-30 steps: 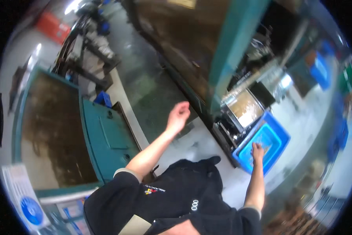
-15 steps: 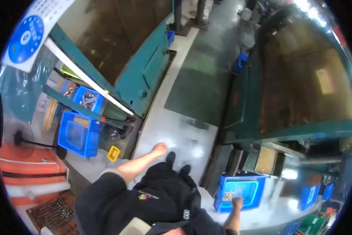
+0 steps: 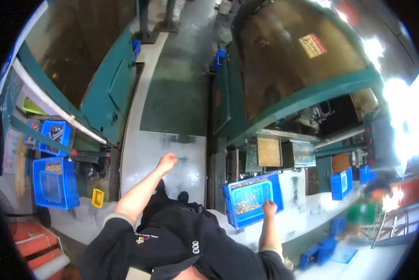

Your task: Inspecting and measuring small metal parts using a vernier caliper at a production workstation.

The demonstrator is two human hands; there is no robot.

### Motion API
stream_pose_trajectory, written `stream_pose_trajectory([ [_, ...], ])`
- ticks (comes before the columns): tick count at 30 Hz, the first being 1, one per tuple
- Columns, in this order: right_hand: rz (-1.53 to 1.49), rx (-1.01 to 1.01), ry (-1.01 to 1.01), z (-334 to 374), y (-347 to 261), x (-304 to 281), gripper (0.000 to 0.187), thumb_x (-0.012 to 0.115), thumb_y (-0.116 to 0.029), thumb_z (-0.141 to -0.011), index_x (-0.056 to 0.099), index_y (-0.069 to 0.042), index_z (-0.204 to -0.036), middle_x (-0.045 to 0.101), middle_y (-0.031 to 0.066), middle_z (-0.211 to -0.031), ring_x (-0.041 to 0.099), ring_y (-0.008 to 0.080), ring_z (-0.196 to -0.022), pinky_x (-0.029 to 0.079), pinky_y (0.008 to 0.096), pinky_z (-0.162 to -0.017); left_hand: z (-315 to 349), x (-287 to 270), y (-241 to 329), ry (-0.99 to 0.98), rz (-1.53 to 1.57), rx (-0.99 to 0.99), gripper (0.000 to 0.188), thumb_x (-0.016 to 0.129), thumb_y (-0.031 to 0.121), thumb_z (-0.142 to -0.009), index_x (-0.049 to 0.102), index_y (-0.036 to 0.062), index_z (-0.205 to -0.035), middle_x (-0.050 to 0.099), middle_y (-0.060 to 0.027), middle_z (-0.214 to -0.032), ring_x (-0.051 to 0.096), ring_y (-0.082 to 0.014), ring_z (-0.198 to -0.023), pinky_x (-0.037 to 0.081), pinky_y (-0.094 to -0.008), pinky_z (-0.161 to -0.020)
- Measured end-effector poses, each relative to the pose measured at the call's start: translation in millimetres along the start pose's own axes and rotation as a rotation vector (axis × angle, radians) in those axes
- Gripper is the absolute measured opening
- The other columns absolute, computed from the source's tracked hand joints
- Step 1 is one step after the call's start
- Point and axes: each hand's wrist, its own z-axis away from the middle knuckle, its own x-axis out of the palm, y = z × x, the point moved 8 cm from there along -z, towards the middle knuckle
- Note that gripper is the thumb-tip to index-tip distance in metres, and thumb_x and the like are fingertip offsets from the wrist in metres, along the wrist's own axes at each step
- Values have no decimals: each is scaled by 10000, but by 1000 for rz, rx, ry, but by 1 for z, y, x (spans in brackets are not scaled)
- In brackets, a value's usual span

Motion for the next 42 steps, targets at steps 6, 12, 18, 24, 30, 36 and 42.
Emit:
stream_pose_trajectory([
  [6,-250,45,116,80,-49,-4,279,597,-171,-904,605,51,-1073,646,95,-842,610,144,-679,478,263,-506,-77,45,149,-148,129,125,361,689,204,-782,644,36,-1098,694,-153,-1001,663,-260,-960,516,-352,-831],
  [12,-382,73,200,79,-74,38,263,587,-159,-923,593,48,-1086,643,105,-853,623,167,-677,505,268,-529,-168,57,279,-292,209,252,380,686,178,-799,622,-3,-1127,690,-160,-1022,662,-243,-960,511,-328,-840],
  [18,-353,46,344,90,-168,100,342,568,-200,-945,563,55,-1173,668,150,-977,662,208,-791,541,309,-621,-303,59,388,-366,333,426,399,673,136,-837,585,22,-1209,676,-119,-1057,641,-197,-975,494,-301,-865],
  [24,-317,24,402,125,-291,141,390,558,-242,-955,553,42,-1222,669,159,-1023,665,214,-851,544,293,-673,-404,31,525,-243,333,692,566,676,255,-813,500,-15,-1278,562,-203,-1251,582,-303,-1109,465,-378,-945],
  [30,-400,193,494,164,-257,157,362,582,-218,-940,571,55,-1179,672,146,-984,658,199,-803,538,289,-629,-450,43,590,-122,333,827,523,655,252,-810,529,30,-1266,531,-184,-1249,542,-315,-1129,440,-384,-968],
  [36,-411,255,541,169,-235,173,347,581,-209,-936,581,56,-1159,675,146,-959,663,205,-783,542,302,-597,-443,34,596,-71,307,828,375,645,202,-794,573,46,-1127,571,-141,-1107,567,-292,-1034,455,-374,-923],
  [42,-392,259,502,143,-239,179,334,591,-226,-939,601,57,-1116,678,138,-933,656,200,-747,534,311,-594,-428,39,591,-156,277,788,384,645,194,-800,569,50,-1148,565,-141,-1114,562,-289,-1043,454,-374,-926],
])
